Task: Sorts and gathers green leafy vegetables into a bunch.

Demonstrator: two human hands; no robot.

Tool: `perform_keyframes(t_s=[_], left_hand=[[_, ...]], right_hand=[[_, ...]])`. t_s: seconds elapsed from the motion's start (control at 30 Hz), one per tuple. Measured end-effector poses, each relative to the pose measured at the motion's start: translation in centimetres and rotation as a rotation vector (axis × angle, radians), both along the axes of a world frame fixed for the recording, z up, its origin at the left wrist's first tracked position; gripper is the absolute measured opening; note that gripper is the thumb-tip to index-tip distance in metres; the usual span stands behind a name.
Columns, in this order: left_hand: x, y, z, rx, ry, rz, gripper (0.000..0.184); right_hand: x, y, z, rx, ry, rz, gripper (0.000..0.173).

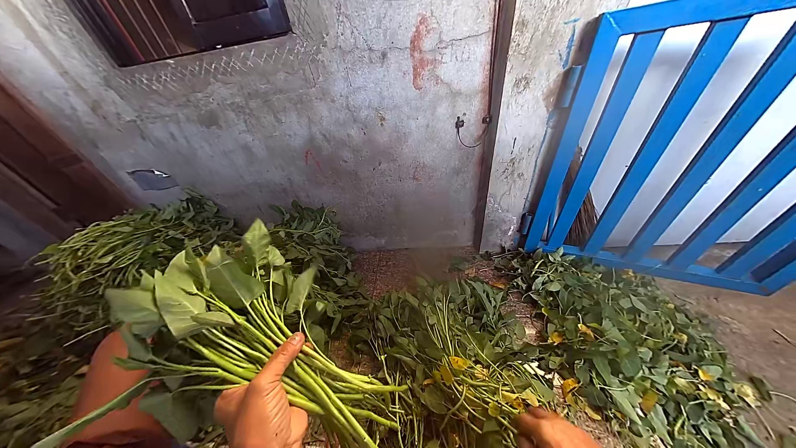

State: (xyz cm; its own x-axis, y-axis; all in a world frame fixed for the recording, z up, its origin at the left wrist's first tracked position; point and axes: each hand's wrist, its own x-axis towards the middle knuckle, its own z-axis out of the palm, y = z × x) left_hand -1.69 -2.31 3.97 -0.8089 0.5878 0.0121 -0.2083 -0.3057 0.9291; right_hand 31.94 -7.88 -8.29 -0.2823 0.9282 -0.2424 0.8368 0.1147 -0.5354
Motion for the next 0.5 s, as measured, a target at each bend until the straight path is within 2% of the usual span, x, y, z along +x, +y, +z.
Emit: perform_keyframes(t_s=[0.07, 0.13, 0.17, 0.23, 0.37, 0.43, 0.5], left_hand=[[0.2, -0.1, 0.0, -0.009, -0.007, -0.007, 0.034], [0.5, 0.1, 0.0, -0.016, -0.031, -0.037, 0.032], [0.6, 0.2, -0.1, -0.024, -0.050, -0.055, 0.031], [0.9, 0.3, -0.2, -0.050, -0.081, -0.101, 0.027], [1.4, 0.6, -0.6, -0.071, -0.139, -0.190, 0.025], [1.5, 0.6, -0.8, -0.075, -0.174, -0.232, 0.023], [1.7, 0.6, -0.8, -0.082, -0.212, -0.258, 0.022]], right_hand=[[0.8, 2.2, -2.2, 0.089, -0.254, -0.166, 0.038], [0.2, 5.4, -4.4, 0.127, -0.269, -0.209, 0.034], [-0.8, 6.9, -5.6, 0.107, -0.238, -0.201, 0.028], [-3.5, 9.3, -8.1, 0.007, -0.229, -0.145, 0.028], [-7.2, 12.2, -13.1, -0.101, -0.409, -0.039, 0.031], [-7.1, 13.0, -13.5, -0.111, -0.334, -0.086, 0.032], [-6.8, 12.8, -11.6, -0.008, -0.180, -0.213, 0.034]])
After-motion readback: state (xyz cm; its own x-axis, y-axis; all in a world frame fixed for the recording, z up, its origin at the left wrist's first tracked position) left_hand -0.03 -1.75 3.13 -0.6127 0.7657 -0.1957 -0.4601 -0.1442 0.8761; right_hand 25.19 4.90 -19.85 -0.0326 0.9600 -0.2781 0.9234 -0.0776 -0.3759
